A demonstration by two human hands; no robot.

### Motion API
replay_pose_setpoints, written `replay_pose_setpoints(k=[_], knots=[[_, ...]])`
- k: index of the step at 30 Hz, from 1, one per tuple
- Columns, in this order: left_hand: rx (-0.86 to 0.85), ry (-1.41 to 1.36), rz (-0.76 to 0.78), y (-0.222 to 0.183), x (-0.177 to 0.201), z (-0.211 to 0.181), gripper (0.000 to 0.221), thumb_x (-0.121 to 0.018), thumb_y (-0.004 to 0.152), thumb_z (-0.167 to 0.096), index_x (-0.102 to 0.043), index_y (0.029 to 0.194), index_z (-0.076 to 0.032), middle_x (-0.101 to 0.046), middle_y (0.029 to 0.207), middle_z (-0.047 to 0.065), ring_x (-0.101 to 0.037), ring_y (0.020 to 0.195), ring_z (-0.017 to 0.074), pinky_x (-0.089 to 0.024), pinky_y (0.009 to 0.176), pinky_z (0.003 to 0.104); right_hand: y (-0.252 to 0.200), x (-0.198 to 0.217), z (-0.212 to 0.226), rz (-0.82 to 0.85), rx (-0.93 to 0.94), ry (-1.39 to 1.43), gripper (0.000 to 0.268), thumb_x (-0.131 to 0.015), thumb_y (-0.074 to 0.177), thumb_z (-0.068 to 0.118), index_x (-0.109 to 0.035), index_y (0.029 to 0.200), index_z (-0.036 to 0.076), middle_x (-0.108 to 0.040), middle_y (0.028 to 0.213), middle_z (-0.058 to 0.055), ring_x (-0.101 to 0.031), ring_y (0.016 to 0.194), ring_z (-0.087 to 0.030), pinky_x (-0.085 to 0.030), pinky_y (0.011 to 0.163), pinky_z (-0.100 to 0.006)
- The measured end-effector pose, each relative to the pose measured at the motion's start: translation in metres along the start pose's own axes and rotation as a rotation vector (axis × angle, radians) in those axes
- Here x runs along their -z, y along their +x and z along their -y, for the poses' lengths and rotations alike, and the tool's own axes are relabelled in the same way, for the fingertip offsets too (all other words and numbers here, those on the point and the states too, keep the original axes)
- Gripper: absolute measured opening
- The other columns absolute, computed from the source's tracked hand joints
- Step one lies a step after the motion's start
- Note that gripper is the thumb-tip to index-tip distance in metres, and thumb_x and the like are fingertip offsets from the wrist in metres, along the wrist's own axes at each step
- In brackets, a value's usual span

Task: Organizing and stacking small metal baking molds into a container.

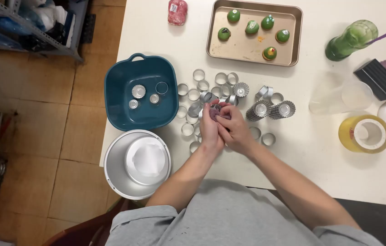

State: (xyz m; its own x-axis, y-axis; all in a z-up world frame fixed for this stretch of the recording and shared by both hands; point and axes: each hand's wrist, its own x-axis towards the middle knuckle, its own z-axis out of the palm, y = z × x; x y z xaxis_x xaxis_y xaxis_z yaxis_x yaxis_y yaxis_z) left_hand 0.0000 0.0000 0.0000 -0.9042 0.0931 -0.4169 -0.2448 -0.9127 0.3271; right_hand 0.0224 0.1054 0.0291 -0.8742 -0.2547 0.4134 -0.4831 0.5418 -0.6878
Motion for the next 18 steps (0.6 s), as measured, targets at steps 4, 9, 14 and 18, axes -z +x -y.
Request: replay_pose_setpoints(k=[4,9,14,18], knots=[[-0.047,0.068,0.024,0.003,0.01,0.011,0.037,-0.04,0.109,-0.034,-0.056,0.122,-0.003,-0.062,0.111,0.01,-0.061,0.103,0.0189,-0.051,0.096,0.034,0.016,0.014,0.003,0.049,0.035,-0.114,0.021,-0.069,0.091,0.012,-0.074,0.11,0.004,-0.06,0.114,-0.016,-0.059,0.104,-0.034,-0.051,0.087,-0.042],[-0.101,0.207,0.045,-0.004,0.003,0.004,0.037,-0.04,0.112,-0.033,-0.055,0.125,-0.001,-0.061,0.112,0.01,-0.06,0.102,0.0168,-0.05,0.091,0.032,0.027,0.023,0.007,0.266,-0.09,-0.043,0.013,-0.069,0.089,0.011,-0.074,0.101,0.005,-0.063,0.098,-0.009,-0.065,0.089,-0.03,-0.054,0.075,-0.041],[-0.152,0.372,0.068,-0.01,0.014,0.015,0.04,-0.044,0.111,-0.036,-0.054,0.129,-0.001,-0.063,0.116,0.009,-0.06,0.107,0.0158,-0.05,0.094,0.031,0.02,0.024,0.005,0.084,-0.115,-0.038,0.014,-0.063,0.093,0.012,-0.07,0.101,0.003,-0.063,0.103,-0.011,-0.065,0.091,-0.031,-0.054,0.076,-0.04],[-0.254,0.51,0.168,-0.024,0.028,0.004,0.05,-0.041,0.114,-0.042,-0.058,0.126,0.003,-0.065,0.124,0.014,-0.061,0.115,0.0215,-0.049,0.101,0.036,-0.012,0.012,-0.062,0.37,-0.181,0.069,0.014,-0.059,0.094,0.011,-0.07,0.092,0.003,-0.061,0.099,-0.01,-0.063,0.094,-0.027,-0.051,0.084,-0.036]])
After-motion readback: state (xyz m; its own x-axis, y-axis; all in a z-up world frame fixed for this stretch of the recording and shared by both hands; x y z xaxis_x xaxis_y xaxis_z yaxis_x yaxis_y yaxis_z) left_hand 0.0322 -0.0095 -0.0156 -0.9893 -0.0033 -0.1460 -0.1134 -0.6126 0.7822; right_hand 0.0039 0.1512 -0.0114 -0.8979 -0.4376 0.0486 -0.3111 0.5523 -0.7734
